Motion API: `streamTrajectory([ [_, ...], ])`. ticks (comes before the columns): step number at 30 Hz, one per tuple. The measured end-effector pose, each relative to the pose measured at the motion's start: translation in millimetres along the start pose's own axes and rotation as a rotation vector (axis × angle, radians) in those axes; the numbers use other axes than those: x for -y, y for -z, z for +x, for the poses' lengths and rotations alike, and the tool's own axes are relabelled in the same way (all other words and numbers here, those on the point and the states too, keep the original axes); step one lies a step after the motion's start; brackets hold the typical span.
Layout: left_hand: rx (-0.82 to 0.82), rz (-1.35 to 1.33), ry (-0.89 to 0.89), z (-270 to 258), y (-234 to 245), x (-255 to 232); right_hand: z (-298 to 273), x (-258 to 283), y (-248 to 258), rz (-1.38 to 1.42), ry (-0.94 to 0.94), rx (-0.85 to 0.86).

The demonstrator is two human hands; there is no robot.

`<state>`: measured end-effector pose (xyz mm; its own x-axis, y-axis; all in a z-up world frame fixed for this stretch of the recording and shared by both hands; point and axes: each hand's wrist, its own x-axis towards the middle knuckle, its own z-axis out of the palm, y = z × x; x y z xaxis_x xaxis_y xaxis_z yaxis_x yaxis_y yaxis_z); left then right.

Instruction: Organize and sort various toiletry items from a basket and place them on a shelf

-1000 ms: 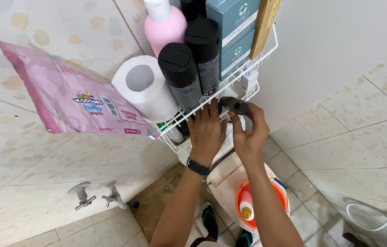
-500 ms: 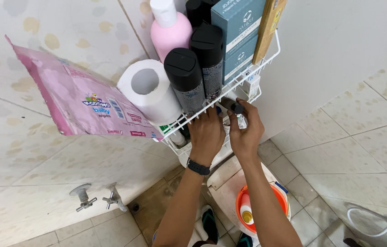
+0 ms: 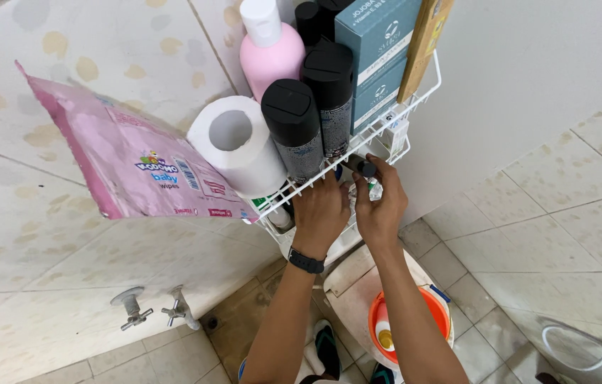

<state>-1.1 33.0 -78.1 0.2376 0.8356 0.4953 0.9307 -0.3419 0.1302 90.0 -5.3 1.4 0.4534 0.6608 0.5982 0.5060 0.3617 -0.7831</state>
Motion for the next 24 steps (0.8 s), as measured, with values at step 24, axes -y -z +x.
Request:
streamTrajectory([
  [24, -0.303, -0.417, 0.033, -8.5, 90.5, -12.7, 55.9, -0.7, 9.1, -0.142, -0.023, 0.68],
])
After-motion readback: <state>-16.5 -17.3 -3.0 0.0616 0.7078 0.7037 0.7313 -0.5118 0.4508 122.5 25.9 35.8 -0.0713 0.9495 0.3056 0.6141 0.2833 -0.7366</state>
